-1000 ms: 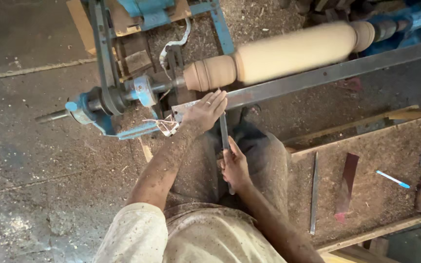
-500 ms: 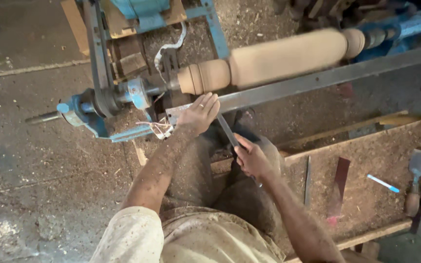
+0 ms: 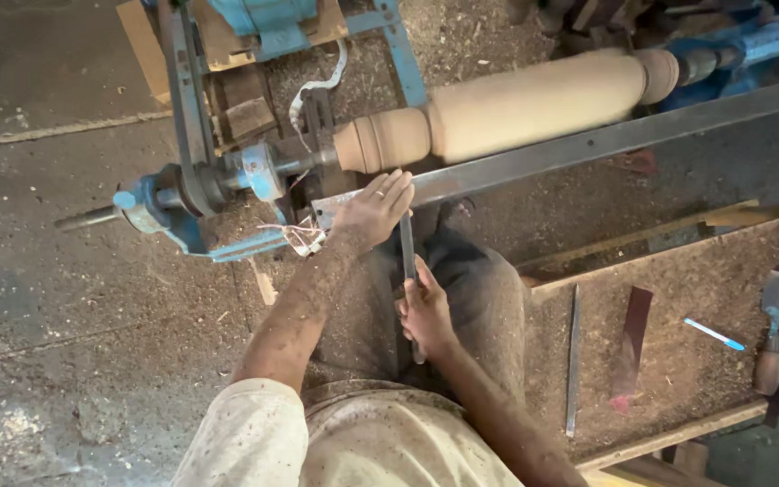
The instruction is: The person uses a chisel to shape a piece of wood mounted on a rotating lathe. They hold the tool against the spinning wood to carve and smooth the surface, creating a decorative turned object.
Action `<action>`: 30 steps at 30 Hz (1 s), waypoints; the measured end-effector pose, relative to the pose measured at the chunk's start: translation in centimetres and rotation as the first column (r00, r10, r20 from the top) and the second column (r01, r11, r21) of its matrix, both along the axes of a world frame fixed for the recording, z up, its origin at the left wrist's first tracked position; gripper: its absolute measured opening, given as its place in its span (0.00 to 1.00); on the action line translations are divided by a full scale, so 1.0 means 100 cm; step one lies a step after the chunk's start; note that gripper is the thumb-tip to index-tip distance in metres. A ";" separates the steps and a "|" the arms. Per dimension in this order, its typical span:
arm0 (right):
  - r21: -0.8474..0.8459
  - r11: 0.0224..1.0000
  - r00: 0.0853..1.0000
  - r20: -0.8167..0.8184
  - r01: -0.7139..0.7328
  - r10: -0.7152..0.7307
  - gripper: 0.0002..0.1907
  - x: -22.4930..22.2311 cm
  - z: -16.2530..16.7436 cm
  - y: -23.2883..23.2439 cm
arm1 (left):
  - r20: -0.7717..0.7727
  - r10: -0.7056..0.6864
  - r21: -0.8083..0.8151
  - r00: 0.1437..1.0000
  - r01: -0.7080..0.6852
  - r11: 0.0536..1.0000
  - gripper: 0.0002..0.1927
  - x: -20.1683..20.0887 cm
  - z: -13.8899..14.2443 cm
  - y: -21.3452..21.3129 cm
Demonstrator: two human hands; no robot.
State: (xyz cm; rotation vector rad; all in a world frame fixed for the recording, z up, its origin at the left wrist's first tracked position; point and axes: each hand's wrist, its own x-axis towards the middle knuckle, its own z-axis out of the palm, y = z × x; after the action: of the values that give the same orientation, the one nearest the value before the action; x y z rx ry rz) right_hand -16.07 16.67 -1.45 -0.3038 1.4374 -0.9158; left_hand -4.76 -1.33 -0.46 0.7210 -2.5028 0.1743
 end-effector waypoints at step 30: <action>0.035 0.981 0.972 -0.136 -0.191 0.194 0.27 -0.050 0.019 -0.016 | 0.062 0.090 -0.073 0.994 -0.085 0.994 0.20 0.000 0.001 0.000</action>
State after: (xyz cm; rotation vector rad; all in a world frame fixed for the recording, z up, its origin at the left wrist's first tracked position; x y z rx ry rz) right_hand -21.03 15.03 0.43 -0.4899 1.5148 -0.7316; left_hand -4.72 -1.31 -0.37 0.8084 -2.5138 0.3202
